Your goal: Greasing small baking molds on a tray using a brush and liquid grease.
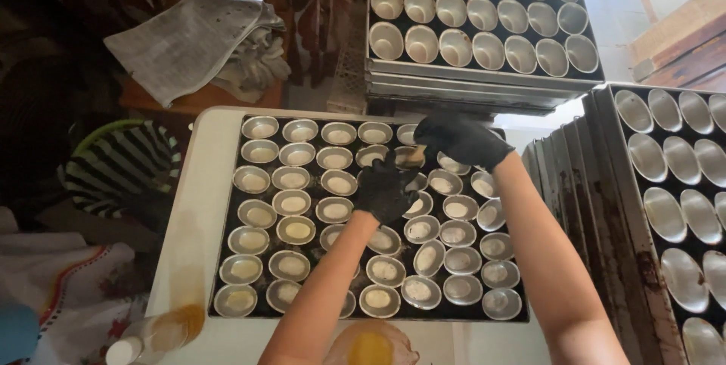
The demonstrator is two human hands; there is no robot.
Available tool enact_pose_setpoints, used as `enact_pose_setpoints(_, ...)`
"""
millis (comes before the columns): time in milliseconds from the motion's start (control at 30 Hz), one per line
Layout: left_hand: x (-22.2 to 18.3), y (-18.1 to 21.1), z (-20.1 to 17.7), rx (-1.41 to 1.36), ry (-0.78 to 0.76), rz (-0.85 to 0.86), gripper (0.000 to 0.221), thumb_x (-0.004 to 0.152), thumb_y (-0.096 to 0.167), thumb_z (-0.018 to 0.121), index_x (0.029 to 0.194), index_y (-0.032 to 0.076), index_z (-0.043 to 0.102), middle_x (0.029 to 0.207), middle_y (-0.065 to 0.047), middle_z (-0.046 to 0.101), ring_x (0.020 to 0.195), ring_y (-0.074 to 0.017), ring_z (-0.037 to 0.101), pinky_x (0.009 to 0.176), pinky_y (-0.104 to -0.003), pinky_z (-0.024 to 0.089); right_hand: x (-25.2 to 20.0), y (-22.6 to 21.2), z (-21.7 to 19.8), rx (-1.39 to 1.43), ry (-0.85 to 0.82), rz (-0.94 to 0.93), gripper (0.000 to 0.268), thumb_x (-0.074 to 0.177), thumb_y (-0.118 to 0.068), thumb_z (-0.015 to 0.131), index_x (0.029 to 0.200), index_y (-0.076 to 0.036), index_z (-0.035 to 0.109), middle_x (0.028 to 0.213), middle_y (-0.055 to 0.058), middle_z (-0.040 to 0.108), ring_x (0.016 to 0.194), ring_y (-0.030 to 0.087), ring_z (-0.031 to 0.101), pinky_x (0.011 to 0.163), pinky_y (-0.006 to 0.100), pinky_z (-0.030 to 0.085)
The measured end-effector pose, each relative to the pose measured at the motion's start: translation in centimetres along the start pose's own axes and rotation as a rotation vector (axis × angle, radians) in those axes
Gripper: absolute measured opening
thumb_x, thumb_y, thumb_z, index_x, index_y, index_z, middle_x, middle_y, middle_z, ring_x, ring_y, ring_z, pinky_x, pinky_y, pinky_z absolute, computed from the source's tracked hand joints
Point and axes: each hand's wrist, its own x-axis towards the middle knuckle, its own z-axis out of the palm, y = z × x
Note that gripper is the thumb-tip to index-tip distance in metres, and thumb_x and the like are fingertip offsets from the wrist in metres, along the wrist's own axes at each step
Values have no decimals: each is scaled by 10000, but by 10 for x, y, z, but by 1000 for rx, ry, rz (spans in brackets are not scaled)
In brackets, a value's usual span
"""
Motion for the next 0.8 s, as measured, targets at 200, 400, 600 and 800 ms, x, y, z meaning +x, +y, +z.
enact_pose_setpoints(200,-4,5,-26,-61,-188,-53,498,880,544,586,1343,371,649,1566,-214,416,1264,-471,540,981,-548,470,3,0,7,-6,56,-69,258,904,-351,768,1117,-208,739,1023,14,784,1018,236,729,905,295,572)
enact_pose_setpoints(400,-2,5,-17,-74,-186,-51,526,894,521,584,1404,397,596,1590,-238,383,1257,-483,525,976,-571,462,4,-19,-1,16,25,-107,260,916,-229,740,1135,-91,727,1014,169,756,974,381,702,893,417,568)
enact_pose_setpoints(600,-26,19,-21,1,-102,-37,497,805,491,609,1290,383,634,1368,-244,518,962,-467,636,652,-599,546,-11,-70,-45,-30,125,167,352,946,-277,733,1255,-109,714,1067,152,761,1005,339,720,984,411,531)
enact_pose_setpoints(800,-60,38,-34,-53,-12,-46,491,825,388,640,1305,289,676,1328,-293,559,966,-472,667,741,-517,547,-22,-81,-27,94,122,344,272,868,-366,791,1133,-306,770,911,-66,791,878,87,760,910,229,564)
